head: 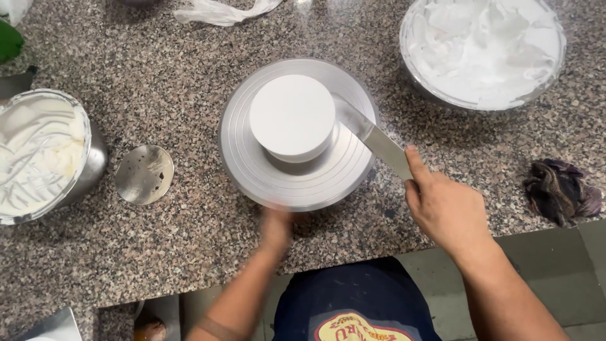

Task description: The person smooths white frosting on a cake set on a rotating turntable, holding a flat metal scraper against the cake's side while spinning the turntable with the other hand. They periodically wipe the scraper clean on a cloth and resume smoothing the frosted sides.

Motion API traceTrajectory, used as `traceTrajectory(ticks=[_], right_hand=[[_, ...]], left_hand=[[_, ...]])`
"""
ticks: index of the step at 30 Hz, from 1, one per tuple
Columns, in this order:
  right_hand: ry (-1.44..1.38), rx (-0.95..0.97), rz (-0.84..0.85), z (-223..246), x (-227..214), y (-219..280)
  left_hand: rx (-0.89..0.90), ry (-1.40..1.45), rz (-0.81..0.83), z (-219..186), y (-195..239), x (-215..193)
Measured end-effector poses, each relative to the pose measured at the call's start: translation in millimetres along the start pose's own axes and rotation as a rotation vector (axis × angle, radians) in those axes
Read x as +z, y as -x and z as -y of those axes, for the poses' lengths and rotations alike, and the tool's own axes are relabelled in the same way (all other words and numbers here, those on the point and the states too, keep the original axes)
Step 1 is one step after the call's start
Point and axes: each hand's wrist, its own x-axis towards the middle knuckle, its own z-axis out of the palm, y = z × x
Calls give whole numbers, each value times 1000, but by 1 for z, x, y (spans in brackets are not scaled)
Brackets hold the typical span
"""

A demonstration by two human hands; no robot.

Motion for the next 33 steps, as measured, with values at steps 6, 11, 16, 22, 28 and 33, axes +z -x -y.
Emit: traceTrajectory(ticks=[6,11,16,22,28,33], right_hand=[[-4,-6,-23,0,1,2],[-11,-10,-21,-2,3,6],[-34,22,-53,-8,-2,14],[-342,227,23,-72,6,38],[-1154,506,-79,-148,70,73],[-1244,540,-231,-162,117,51]], left_hand=[[189,-377,1011,120,12,-9],[117,-411,920,101,-2,-14],[245,-333,942,103,-38,-26],[347,-92,884,109,-62,-30],[302,-202,811,101,-66,-48],[112,-354,567,87,-82,-57]])
